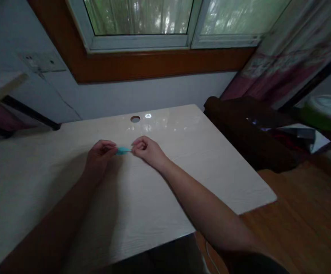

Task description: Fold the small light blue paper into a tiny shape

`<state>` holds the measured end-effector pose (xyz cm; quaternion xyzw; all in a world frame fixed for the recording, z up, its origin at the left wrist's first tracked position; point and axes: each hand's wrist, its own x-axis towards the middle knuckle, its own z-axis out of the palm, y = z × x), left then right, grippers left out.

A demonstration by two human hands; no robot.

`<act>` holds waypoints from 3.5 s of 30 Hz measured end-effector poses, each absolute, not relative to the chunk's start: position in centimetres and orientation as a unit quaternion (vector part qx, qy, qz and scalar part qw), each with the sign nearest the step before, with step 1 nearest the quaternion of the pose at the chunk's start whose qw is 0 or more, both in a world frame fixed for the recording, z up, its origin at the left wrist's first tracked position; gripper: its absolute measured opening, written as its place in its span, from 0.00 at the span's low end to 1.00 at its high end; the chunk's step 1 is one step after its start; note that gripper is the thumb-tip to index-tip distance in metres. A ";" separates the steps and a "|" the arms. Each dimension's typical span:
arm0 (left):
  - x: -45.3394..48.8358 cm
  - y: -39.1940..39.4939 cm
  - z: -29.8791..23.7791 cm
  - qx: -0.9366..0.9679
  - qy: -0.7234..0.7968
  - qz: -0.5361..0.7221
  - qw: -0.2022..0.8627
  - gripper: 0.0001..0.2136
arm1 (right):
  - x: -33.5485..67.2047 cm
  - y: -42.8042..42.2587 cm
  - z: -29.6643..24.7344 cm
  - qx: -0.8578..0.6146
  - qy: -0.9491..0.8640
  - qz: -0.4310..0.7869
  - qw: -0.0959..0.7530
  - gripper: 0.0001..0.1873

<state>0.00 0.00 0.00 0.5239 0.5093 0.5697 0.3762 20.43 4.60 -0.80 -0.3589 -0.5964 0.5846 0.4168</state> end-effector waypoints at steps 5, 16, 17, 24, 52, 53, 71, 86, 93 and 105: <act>0.0 0.2 -0.2 0.543 0.523 0.554 0.354 0.09 | 20.4 4.4 -0.7 -0.373 -0.603 0.551 0.441 0.11; 0.7 -0.2 0.1 0.639 0.533 0.466 0.301 0.07 | 20.2 3.6 0.3 -0.376 -0.725 0.445 0.366 0.10; 0.6 -0.2 0.1 0.640 0.537 0.462 0.299 0.07 | 20.2 3.6 0.2 -0.379 -0.727 0.441 0.365 0.09; 0.2 0.0 -0.6 0.621 0.531 0.469 0.335 0.10 | 20.3 3.8 0.1 -0.388 -0.720 0.453 0.355 0.11; 0.4 -0.7 0.2 0.719 0.464 0.430 0.286 0.08 | 20.7 4.8 -0.2 -0.343 -0.632 0.572 0.394 0.15; 0.4 -0.6 0.2 0.716 0.469 0.437 0.277 0.08 | 20.7 4.8 -0.2 -0.341 -0.614 0.580 0.412 0.16; 0.2 -0.5 -0.2 0.712 0.515 0.447 0.168 0.07 | 20.9 3.8 0.7 -0.292 -0.770 0.362 0.437 0.05; 0.1 -0.7 0.1 0.690 0.492 0.459 0.267 0.08 | 21.1 4.0 0.8 -0.329 -0.736 0.452 0.382 0.07; -0.2 -0.5 0.0 0.664 0.479 0.481 0.313 0.10 | 21.2 3.8 0.9 -0.344 -0.729 0.453 0.382 0.08; 0.1 -0.2 -0.2 0.637 0.439 0.511 0.374 0.09 | 20.8 3.6 0.6 -0.335 -0.684 0.517 0.390 0.12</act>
